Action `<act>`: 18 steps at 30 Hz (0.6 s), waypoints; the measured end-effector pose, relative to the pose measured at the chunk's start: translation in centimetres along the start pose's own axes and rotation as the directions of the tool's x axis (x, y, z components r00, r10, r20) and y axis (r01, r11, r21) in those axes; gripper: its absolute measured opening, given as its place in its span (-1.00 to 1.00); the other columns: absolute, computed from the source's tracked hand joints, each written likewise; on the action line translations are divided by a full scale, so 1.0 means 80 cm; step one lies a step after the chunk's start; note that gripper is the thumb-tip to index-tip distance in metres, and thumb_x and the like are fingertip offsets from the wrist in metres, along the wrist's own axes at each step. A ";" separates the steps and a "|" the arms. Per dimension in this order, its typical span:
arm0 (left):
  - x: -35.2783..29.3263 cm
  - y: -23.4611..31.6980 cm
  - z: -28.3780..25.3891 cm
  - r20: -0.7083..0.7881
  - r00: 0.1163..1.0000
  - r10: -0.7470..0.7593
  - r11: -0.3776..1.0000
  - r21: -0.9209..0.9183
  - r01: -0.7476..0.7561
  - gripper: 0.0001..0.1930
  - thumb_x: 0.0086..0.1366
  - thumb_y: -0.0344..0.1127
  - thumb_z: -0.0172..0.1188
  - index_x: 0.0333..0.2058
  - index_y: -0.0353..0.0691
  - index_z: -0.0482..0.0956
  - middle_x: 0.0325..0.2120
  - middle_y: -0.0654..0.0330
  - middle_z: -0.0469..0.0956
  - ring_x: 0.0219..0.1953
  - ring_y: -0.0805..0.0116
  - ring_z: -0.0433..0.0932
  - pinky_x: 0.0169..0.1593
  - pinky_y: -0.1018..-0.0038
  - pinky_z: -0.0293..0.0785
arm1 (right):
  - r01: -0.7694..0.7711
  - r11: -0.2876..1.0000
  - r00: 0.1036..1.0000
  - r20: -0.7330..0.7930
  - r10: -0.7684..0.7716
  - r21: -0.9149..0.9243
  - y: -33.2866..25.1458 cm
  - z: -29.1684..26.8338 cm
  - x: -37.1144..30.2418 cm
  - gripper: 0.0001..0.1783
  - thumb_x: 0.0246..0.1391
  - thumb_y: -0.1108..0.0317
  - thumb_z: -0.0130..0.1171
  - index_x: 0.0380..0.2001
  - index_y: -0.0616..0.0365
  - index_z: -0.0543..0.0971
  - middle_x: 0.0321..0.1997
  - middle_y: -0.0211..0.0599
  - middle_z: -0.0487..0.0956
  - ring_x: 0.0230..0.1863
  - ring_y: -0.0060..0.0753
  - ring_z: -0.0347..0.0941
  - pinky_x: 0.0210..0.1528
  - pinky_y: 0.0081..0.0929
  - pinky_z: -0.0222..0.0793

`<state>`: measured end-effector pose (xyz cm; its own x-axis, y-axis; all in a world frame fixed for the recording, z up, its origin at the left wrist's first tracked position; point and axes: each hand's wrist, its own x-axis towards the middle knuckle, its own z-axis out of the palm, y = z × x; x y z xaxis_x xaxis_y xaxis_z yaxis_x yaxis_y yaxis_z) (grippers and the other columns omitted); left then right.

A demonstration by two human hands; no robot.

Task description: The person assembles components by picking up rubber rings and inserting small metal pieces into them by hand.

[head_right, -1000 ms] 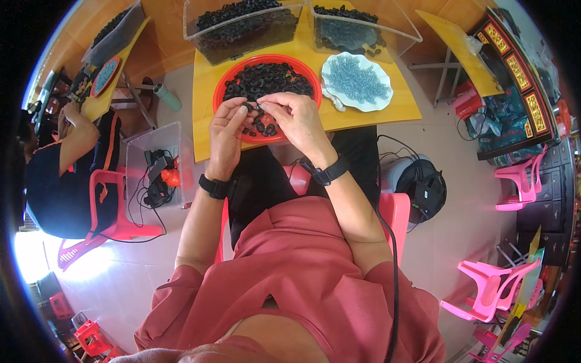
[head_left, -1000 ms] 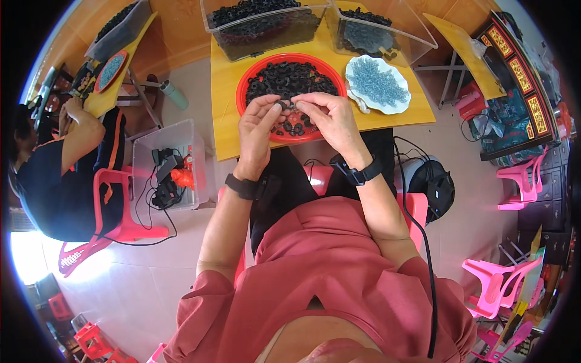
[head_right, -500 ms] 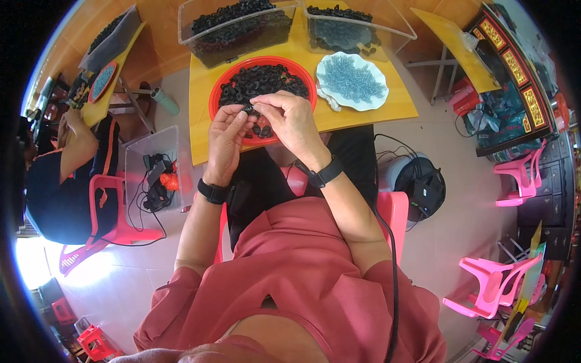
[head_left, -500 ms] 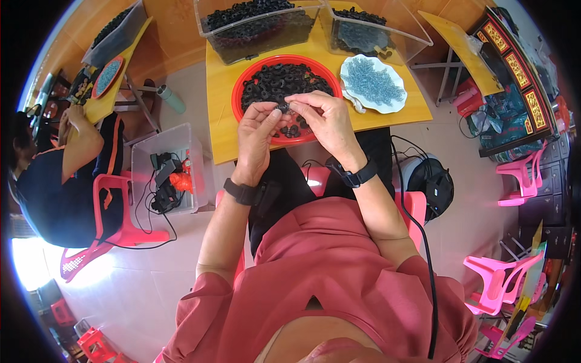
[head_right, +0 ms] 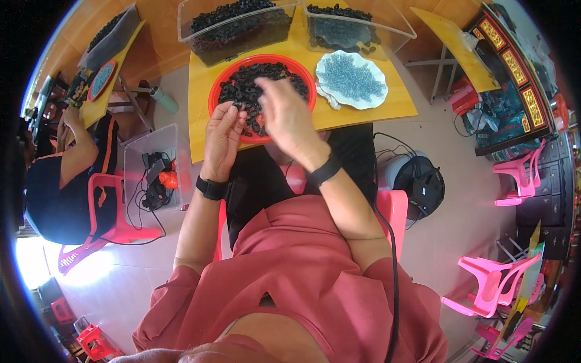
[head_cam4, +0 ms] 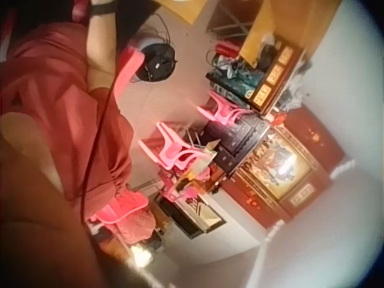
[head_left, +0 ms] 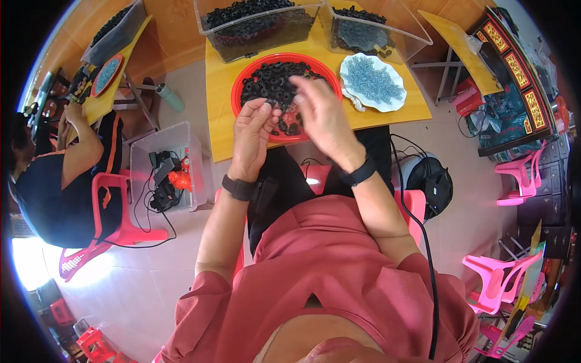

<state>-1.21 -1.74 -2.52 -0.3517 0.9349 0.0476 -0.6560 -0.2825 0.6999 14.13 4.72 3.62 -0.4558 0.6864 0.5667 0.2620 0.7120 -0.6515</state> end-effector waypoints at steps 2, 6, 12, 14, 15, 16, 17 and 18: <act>0.001 0.001 0.003 -0.004 1.000 0.003 0.997 -0.072 -0.004 -0.83 0.36 -0.47 0.14 -0.09 -0.28 0.51 -0.23 0.14 0.61 -0.27 0.45 0.59 -0.14 0.60 0.55 | 0.020 0.991 0.995 -0.095 -0.032 -0.132 0.033 -0.019 0.009 -0.83 0.13 0.44 0.14 -0.19 0.15 0.59 -0.29 -0.08 0.55 -0.21 0.06 0.51 -0.15 -0.14 0.43; -0.001 0.009 0.003 -0.001 1.000 -0.007 0.996 -0.091 0.006 -0.73 0.40 -0.44 0.09 0.05 -0.29 0.48 -0.15 0.12 0.58 -0.21 0.45 0.55 -0.04 0.55 0.53 | -0.102 0.965 0.995 -0.022 0.099 -0.242 0.068 -0.033 0.007 -0.92 0.05 0.41 0.23 -0.38 0.13 0.66 -0.34 -0.09 0.57 -0.23 0.04 0.53 -0.18 -0.12 0.44; 0.001 0.006 -0.002 0.032 0.999 -0.007 0.991 -0.132 0.011 -0.76 0.40 -0.44 0.09 0.02 -0.27 0.50 -0.15 0.14 0.58 -0.21 0.44 0.54 -0.05 0.55 0.52 | -0.125 0.919 0.979 0.103 0.175 -0.375 0.080 -0.025 0.002 -0.90 -0.03 0.44 0.29 -0.39 0.16 0.68 -0.36 -0.05 0.59 -0.27 0.04 0.54 -0.17 -0.17 0.44; 0.001 0.005 -0.005 0.054 0.999 -0.007 0.990 -0.140 0.014 -0.76 0.40 -0.43 0.09 0.02 -0.25 0.51 -0.16 0.15 0.58 -0.22 0.45 0.53 -0.07 0.55 0.51 | -0.212 0.876 0.949 0.124 0.291 -0.434 0.077 -0.025 0.009 -0.91 -0.05 0.42 0.31 -0.40 0.12 0.69 -0.36 -0.06 0.59 -0.26 0.04 0.54 -0.17 -0.15 0.44; 0.001 0.005 -0.006 0.053 0.999 -0.007 0.990 -0.142 0.014 -0.76 0.40 -0.43 0.09 0.02 -0.25 0.51 -0.16 0.15 0.58 -0.22 0.45 0.53 -0.07 0.55 0.51 | -0.211 0.875 0.948 0.125 0.291 -0.436 0.074 -0.025 0.010 -0.91 -0.05 0.42 0.31 -0.40 0.12 0.69 -0.36 -0.06 0.59 -0.26 0.04 0.54 -0.17 -0.15 0.44; 0.002 0.005 -0.007 0.057 0.998 -0.005 0.989 -0.146 0.014 -0.76 0.41 -0.43 0.08 0.02 -0.24 0.51 -0.16 0.15 0.58 -0.23 0.46 0.52 -0.09 0.56 0.50 | -0.172 0.884 0.957 0.140 0.255 -0.434 0.072 -0.024 0.012 -0.92 -0.04 0.41 0.29 -0.42 0.11 0.70 -0.35 -0.08 0.60 -0.24 0.03 0.55 -0.18 -0.12 0.45; 0.002 0.005 -0.007 0.059 0.998 -0.004 0.989 -0.150 0.012 -0.76 0.41 -0.43 0.08 0.01 -0.24 0.51 -0.16 0.15 0.58 -0.24 0.46 0.52 -0.10 0.56 0.50 | -0.132 0.893 0.964 0.155 0.218 -0.431 0.070 -0.022 0.013 -0.91 -0.04 0.40 0.26 -0.44 0.10 0.70 -0.33 -0.10 0.61 -0.22 0.02 0.56 -0.19 -0.08 0.46; 0.002 0.004 -0.007 0.058 0.998 -0.002 0.988 -0.152 0.011 -0.76 0.41 -0.43 0.08 0.01 -0.24 0.51 -0.16 0.15 0.58 -0.24 0.46 0.52 -0.10 0.56 0.50 | -0.130 0.892 0.963 0.157 0.217 -0.432 0.068 -0.018 0.015 -0.91 -0.04 0.40 0.26 -0.44 0.10 0.70 -0.33 -0.10 0.61 -0.22 0.02 0.56 -0.19 -0.08 0.46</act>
<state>-1.86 -1.77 -2.65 -0.3108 0.9465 0.0872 -0.7537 -0.3013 0.5841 16.27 9.64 1.46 -0.5162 0.7923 0.3253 0.6606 0.6101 -0.4374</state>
